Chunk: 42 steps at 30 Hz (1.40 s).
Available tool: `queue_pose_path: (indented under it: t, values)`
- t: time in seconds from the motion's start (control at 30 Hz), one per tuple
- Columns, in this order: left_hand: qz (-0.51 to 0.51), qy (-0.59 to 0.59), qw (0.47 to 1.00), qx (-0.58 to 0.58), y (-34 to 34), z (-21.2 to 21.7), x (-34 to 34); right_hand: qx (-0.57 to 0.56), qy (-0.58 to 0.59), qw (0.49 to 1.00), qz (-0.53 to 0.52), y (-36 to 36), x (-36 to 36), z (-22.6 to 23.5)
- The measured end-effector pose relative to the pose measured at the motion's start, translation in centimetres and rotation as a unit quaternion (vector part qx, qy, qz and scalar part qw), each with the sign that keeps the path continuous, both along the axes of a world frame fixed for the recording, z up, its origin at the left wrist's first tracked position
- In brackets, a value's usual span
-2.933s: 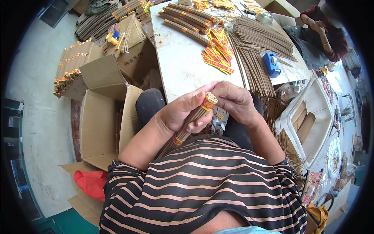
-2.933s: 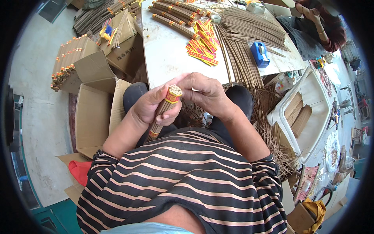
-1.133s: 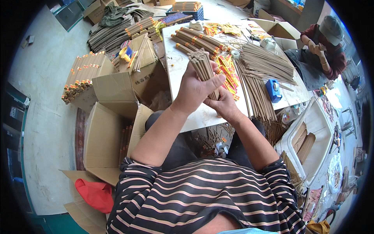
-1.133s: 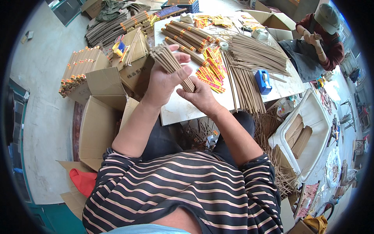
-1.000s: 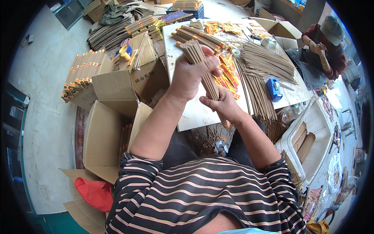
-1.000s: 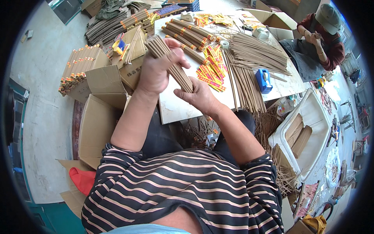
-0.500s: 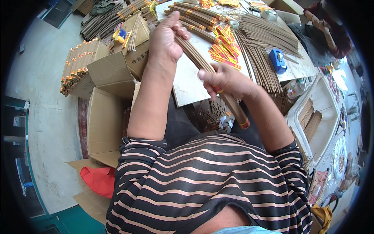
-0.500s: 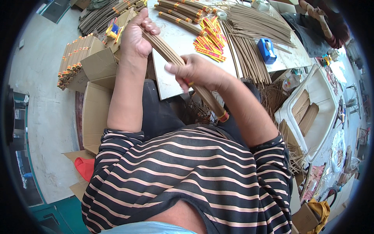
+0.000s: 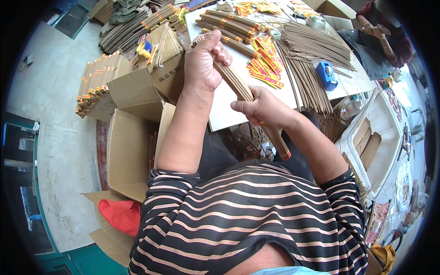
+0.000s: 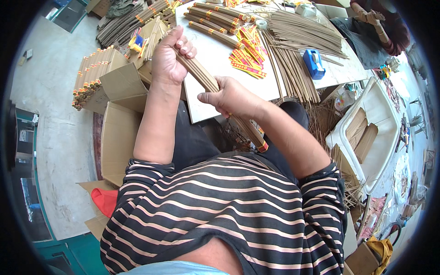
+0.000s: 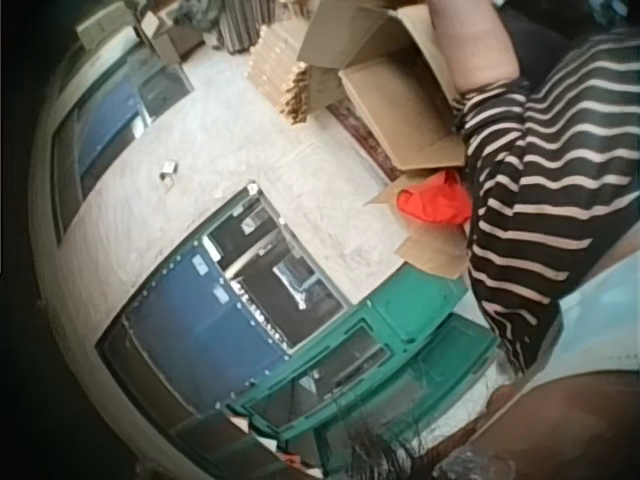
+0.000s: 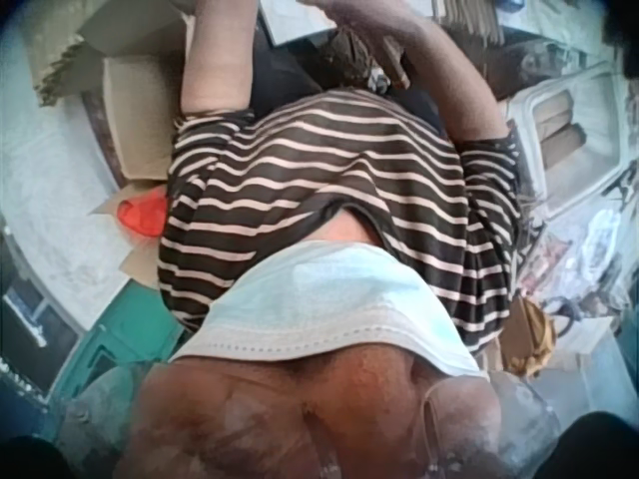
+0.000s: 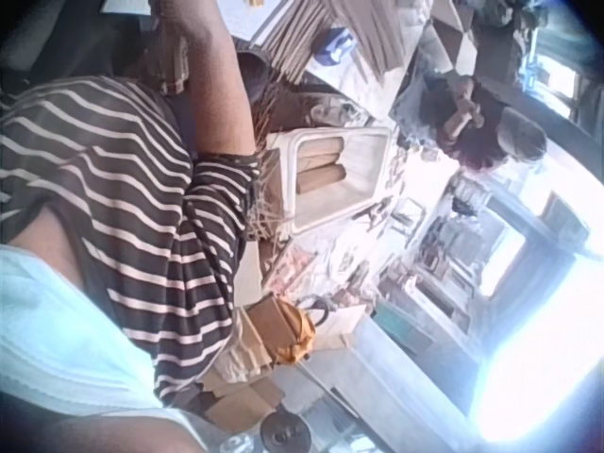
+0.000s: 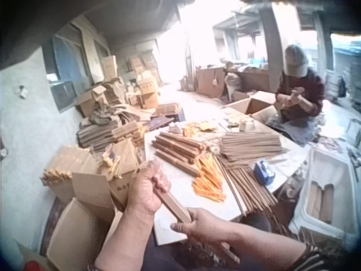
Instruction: The person gathers bundles of incense sticks, wraps them with a yellow and red paper label, and secures them with a rubber band. The person repeats this process for multiple bundles, placing the finished bundles into a cardboard box.
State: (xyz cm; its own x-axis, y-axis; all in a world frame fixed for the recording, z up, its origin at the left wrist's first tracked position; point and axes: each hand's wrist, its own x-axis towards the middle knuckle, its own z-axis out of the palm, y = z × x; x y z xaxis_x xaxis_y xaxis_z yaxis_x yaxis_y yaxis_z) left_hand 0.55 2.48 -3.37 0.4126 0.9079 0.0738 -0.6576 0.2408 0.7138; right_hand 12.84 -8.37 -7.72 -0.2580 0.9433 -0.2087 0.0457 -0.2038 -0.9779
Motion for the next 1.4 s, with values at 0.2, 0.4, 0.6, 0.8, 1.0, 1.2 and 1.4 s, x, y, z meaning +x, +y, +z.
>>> queue_pose_path:
  t: [0.2,0.4,0.6,0.8,1.0,1.2,1.4]
  values:
    - [0.002,0.000,1.000,0.029,-1.0,0.3,-0.4,0.037,-0.093,0.993,-0.060,-1.5,-1.1,0.4]
    - [0.019,0.018,0.998,0.053,-2.4,0.9,0.1,0.093,-0.170,0.977,-0.085,-2.1,-0.9,-0.1]
    - [-0.007,-0.019,0.993,0.112,-3.9,2.9,-0.2,0.124,-0.118,0.985,-0.034,-1.5,-0.5,1.1]
    - [-0.001,-0.023,0.993,0.118,-4.3,3.2,-0.6,0.146,-0.122,0.978,-0.079,-1.5,-2.1,2.5]
    - [-0.037,-0.015,0.993,0.115,-4.9,3.4,-0.9,0.062,-0.046,0.997,-0.020,-1.5,-2.0,2.6]
    - [-0.051,0.001,0.987,0.154,-5.9,4.2,-0.7,0.112,-0.061,0.991,-0.044,-2.0,-2.2,3.8]
    - [-0.025,-0.016,0.972,0.234,-5.9,3.9,-1.1,0.140,-0.065,0.983,-0.095,-2.2,-2.2,3.0]
